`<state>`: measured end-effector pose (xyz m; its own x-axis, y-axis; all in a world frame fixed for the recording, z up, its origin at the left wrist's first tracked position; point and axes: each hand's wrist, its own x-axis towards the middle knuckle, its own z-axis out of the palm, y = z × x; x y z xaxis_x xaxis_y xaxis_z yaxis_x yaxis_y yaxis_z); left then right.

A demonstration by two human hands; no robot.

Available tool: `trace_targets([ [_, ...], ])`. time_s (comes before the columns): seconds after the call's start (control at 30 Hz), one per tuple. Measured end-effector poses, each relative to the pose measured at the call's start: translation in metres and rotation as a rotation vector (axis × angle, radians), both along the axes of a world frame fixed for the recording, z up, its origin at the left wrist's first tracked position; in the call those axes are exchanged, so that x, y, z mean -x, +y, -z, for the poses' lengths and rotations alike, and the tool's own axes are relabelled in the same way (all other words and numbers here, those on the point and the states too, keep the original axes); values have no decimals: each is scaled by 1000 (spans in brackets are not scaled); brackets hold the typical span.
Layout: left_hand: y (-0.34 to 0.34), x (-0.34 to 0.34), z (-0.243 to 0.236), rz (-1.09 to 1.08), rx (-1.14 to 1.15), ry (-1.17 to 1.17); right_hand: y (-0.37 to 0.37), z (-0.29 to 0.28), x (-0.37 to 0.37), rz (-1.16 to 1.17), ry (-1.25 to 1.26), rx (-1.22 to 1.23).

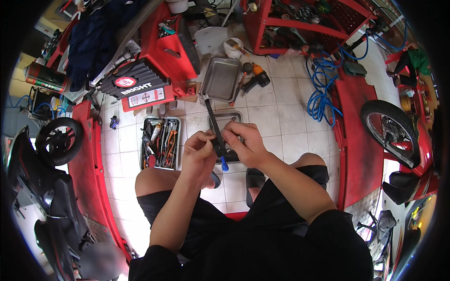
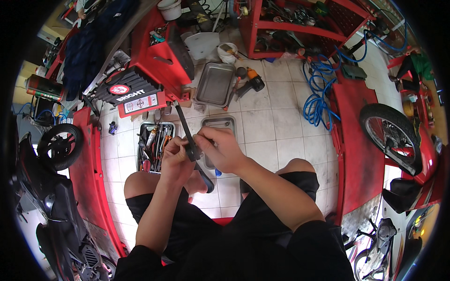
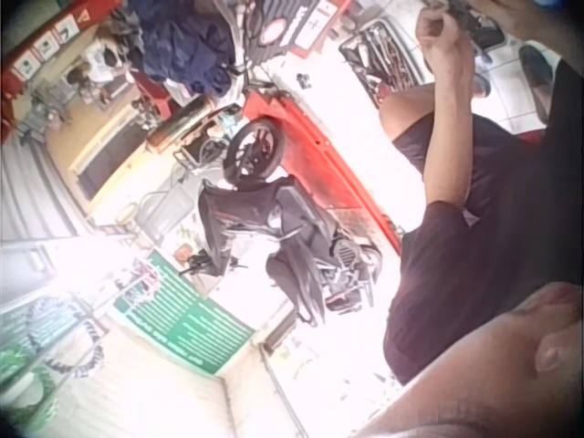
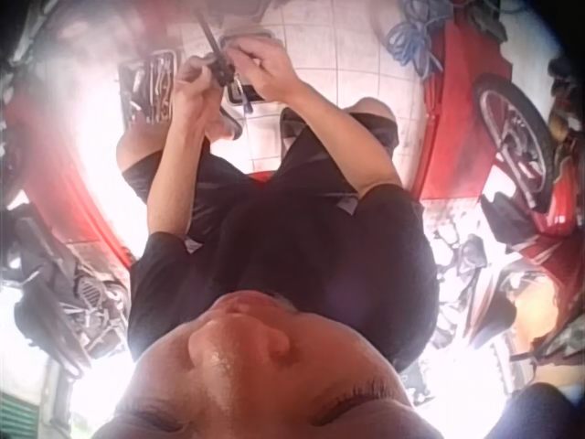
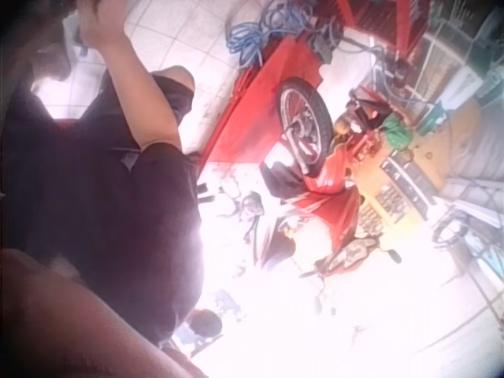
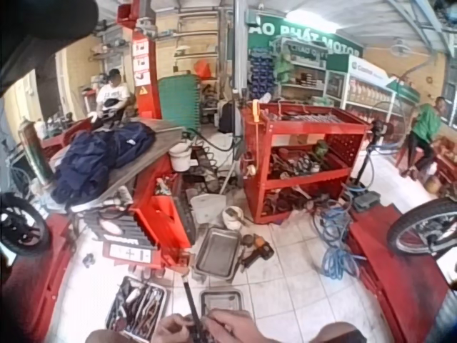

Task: The person disassembles a motorcycle lever assembly by removing a screw with a screwdriver, taking out a bolt with a wrench, and handling the metal components over a tray.

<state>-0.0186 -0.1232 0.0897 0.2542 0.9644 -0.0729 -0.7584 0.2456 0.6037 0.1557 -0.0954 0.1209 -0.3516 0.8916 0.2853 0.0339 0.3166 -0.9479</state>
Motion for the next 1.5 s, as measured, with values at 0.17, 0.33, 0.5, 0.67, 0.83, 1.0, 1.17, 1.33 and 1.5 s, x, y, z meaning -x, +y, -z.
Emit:
trace_targets([
  [0.17,-1,-2,-1,-38,48,-32,-1,-4,1,11,60,62],
  [0.33,-1,0,0,-13,29,-45,-2,-7,1,12,60,60],
  [0.5,-2,1,0,-30,-21,34,0,-10,1,-17,-110,36],
  [0.67,1,0,-2,-30,4,-9,0,-4,0,-14,-63,-10],
  [0.83,0,-3,-9,-65,-49,41,-5,0,3,37,-11,-48],
  [1.0,0,-3,-21,-115,-209,226,-9,-4,9,16,122,260],
  [1.17,2,0,-19,-144,-177,372,-6,4,14,11,239,505],
  [1.33,2,-10,-29,-134,-25,461,-3,11,15,74,391,681],
  [1.5,0,-16,-26,-175,-209,609,0,18,16,226,125,321],
])
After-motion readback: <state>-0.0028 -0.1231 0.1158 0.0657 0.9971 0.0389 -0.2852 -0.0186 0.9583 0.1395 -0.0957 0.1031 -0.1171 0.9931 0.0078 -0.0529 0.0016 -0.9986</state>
